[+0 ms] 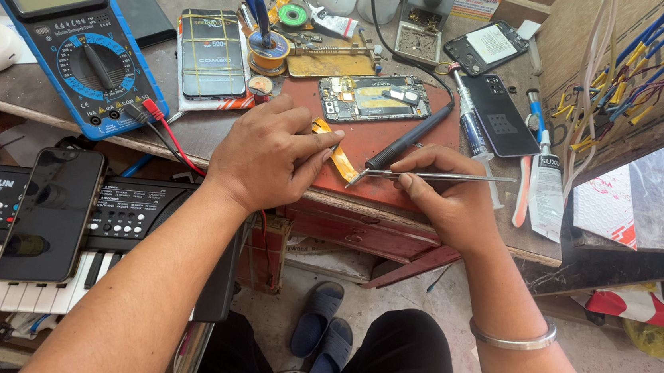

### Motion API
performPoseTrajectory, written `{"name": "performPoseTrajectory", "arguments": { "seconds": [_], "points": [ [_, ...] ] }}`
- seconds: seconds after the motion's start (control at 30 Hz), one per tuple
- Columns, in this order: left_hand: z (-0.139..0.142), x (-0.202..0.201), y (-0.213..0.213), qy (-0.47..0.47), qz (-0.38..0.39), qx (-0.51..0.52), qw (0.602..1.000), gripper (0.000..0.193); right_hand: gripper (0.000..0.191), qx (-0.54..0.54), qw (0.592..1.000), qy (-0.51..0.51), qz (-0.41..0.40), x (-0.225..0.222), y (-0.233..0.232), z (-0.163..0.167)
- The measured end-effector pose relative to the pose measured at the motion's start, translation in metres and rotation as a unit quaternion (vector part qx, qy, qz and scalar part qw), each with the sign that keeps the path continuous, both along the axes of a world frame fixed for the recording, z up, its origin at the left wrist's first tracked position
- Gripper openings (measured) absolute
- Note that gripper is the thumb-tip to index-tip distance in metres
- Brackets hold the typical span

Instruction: The person works at a cluttered electronics repair bench, holding a small orange flex cable against a disassembled phone motherboard and using tweezers to manipulate components on the board. They briefly pick up a syringe-like bottle, then resume the fine tweezers work on the board.

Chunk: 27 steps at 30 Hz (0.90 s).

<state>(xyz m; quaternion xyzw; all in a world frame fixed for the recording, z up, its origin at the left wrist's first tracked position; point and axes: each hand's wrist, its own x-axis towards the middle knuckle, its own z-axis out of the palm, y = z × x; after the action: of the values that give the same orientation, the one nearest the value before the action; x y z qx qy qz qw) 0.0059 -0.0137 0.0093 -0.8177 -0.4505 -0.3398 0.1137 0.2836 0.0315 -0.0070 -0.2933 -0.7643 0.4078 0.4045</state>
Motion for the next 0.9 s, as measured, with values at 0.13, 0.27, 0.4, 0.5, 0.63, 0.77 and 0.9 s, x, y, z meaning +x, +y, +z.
{"name": "performPoseTrajectory", "arguments": {
  "seconds": [0.13, 0.27, 0.4, 0.5, 0.63, 0.77, 0.9],
  "points": [
    [0.0001, 0.0001, -0.0003, -0.001, -0.003, 0.002, 1.0, 0.022, 0.013, 0.008, 1.0, -0.006, -0.002, -0.0001, 0.0002, 0.0002],
    [-0.0002, -0.0002, -0.0005, -0.002, -0.004, 0.005, 1.0, 0.022, 0.013, 0.004, 1.0, -0.006, -0.001, 0.0002, 0.0003, 0.0001],
    [0.0, -0.0003, 0.0001, 0.0, -0.005, 0.007, 1.0, 0.022, 0.013, 0.007, 1.0, 0.0, 0.006, 0.0002, 0.0008, 0.0002],
    [-0.0001, -0.0003, -0.0001, 0.0, -0.004, 0.002, 1.0, 0.022, 0.013, 0.007, 1.0, -0.004, 0.001, 0.0003, 0.0004, 0.0001],
    [-0.0001, -0.0005, -0.0003, -0.002, -0.007, 0.009, 1.0, 0.023, 0.013, 0.002, 1.0, -0.005, -0.001, 0.0002, 0.0002, 0.0003],
    [0.0001, -0.0002, -0.0002, -0.002, -0.005, 0.006, 1.0, 0.022, 0.013, 0.003, 1.0, -0.002, 0.001, 0.0003, -0.0003, 0.0004],
    [0.0001, -0.0004, -0.0004, -0.002, -0.005, 0.006, 1.0, 0.022, 0.013, -0.006, 1.0, 0.003, 0.004, 0.0001, 0.0, 0.0002]
  ]
}}
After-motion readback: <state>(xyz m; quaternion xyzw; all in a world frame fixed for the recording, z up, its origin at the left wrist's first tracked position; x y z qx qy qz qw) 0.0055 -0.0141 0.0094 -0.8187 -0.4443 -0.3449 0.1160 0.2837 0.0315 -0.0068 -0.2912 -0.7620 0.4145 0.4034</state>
